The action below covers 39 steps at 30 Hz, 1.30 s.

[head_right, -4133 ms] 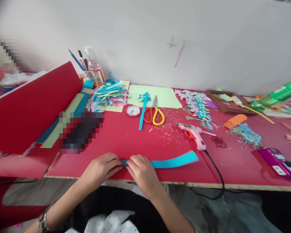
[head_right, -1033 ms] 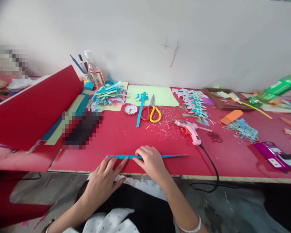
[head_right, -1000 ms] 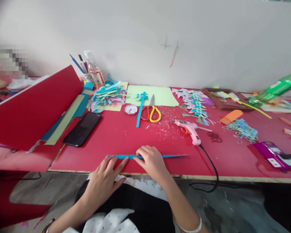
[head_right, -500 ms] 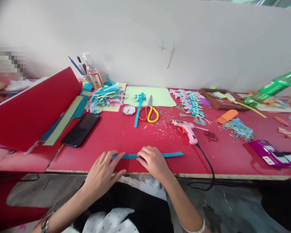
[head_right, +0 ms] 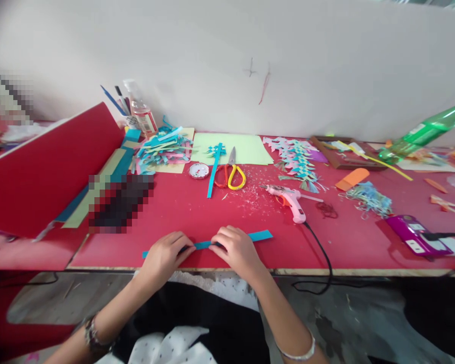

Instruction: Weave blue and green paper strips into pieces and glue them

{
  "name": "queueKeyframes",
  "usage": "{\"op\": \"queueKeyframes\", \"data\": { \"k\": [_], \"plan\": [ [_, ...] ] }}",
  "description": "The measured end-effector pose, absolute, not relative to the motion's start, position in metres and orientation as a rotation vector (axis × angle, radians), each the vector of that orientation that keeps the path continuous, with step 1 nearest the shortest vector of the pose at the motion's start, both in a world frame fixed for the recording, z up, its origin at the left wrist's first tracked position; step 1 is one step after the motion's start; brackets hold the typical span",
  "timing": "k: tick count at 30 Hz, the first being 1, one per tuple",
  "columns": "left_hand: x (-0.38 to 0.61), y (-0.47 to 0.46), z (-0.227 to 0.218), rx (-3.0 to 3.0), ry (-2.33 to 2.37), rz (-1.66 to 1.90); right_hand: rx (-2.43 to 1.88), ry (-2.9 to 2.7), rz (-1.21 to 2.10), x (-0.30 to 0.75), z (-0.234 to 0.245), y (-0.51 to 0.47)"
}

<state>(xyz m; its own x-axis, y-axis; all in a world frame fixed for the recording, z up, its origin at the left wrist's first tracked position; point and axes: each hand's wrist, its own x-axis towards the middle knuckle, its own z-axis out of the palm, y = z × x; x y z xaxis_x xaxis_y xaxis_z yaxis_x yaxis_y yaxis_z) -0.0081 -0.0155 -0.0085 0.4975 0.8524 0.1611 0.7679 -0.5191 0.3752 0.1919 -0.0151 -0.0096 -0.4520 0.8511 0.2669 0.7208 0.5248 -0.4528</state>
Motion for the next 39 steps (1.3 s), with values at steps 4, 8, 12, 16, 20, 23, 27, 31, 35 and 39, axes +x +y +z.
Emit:
{"op": "queueKeyframes", "data": {
  "k": [4, 8, 12, 16, 20, 23, 27, 31, 35, 39],
  "plan": [
    [-0.007, -0.016, -0.007, 2.464, 1.42, 0.463, -1.275, -2.365, 0.337, 0.192, -0.01, -0.012],
    [-0.006, -0.015, -0.007, 2.454, 1.442, 0.446, -1.281, -2.438, 0.263, 0.193, -0.009, -0.007],
    [-0.006, -0.013, -0.007, 2.446, 1.452, 0.428, -1.28, -2.482, 0.234, 0.194, -0.009, -0.003],
    [-0.005, -0.012, -0.004, 2.453, 1.454, 0.377, -1.296, -2.524, 0.234, 0.194, -0.007, -0.002],
    [-0.008, -0.009, -0.002, 2.439, 1.454, 0.329, -1.317, -2.541, 0.255, 0.192, -0.005, 0.0],
    [-0.017, -0.007, -0.002, 2.455, 1.443, 0.291, -1.32, -2.535, 0.283, 0.191, -0.004, 0.002],
    [-0.029, -0.005, -0.001, 2.555, 1.403, 0.225, -1.332, -2.522, 0.291, 0.191, -0.003, 0.002],
    [-0.025, -0.014, 0.001, 2.838, 1.303, 0.185, -1.321, -2.533, 0.276, 0.191, -0.003, 0.002],
    [-0.01, -0.029, -0.005, 2.957, 1.138, 0.199, -1.313, -2.53, 0.246, 0.191, -0.004, 0.002],
    [-0.003, -0.039, -0.017, 2.963, 1.164, 0.247, -1.304, -2.527, 0.235, 0.191, -0.007, 0.001]
  ]
}}
